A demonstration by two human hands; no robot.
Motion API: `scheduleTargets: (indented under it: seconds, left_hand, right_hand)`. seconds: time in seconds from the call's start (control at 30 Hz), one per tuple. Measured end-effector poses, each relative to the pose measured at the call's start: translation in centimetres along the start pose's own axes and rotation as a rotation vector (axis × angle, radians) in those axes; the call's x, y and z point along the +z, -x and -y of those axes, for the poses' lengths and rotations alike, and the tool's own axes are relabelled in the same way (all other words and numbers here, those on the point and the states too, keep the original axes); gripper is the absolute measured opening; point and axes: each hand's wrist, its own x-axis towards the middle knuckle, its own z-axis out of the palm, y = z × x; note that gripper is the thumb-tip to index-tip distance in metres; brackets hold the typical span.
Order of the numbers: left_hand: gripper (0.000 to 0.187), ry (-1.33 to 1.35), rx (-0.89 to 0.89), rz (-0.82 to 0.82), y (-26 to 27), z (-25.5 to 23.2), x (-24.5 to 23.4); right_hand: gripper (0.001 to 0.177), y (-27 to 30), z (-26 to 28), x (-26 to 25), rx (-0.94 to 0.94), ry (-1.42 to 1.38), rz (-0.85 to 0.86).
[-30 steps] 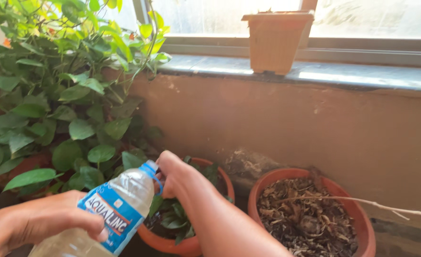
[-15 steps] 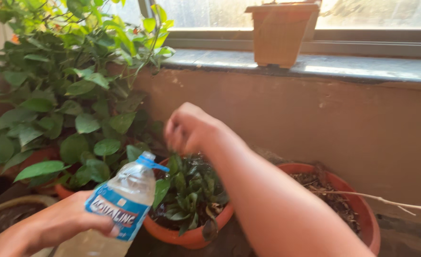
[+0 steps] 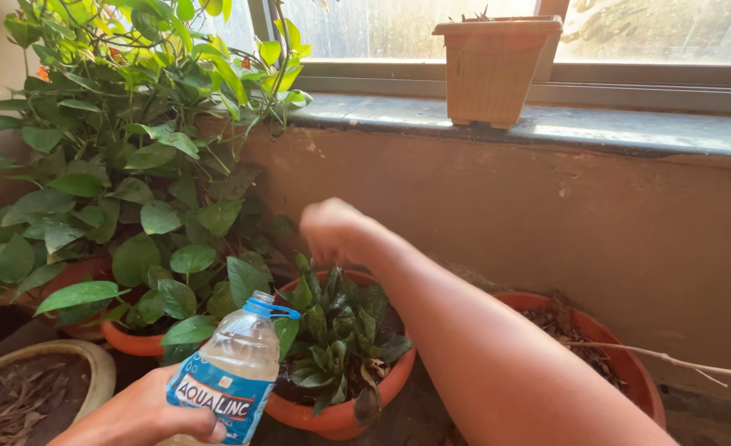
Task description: The person waters several potted plants on a balcony using a plastic water bottle. They first pour water into a pot containing dry leaves and use a stick to mix the contents, then proceed to water other plants including a snake plant and an aloe vera.
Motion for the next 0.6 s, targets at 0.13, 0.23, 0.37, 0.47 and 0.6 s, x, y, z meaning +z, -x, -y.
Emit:
scheduleTargets:
  seconds: [0.13,0.23,0.37,0.47,0.6]
  left_hand:
    - [0.067,0.052,0.101,0.057,-2.2,4.9,-1.6]
    - [0.068,0.095,0.041,0.061,-4.8,8.6,-2.8]
    - [0.066,0.143,0.151,0.124,-5.6,10.1,-2.8]
    - [0.057,-0.079,0.157,0.124,-4.3,7.8,-3.2]
    - [0.053,-0.105,0.003,0.099,-1.8,2.1,-2.6]
  right_hand:
    - [0.021,0.6,-0.1,0.0,0.066,-0.053,-0.059]
    - [0.02,2.2,0.2,1.0,-0.038,0.234,-0.243]
    - [0.026,4.3,0.8,1.5,0.074,0.05,-0.157]
    - [0.022,3.6,-0.3,2.7,0.147,-0.138,-0.049]
    - [0.02,1.7,-2.5,5.0,0.292,-0.375,0.08]
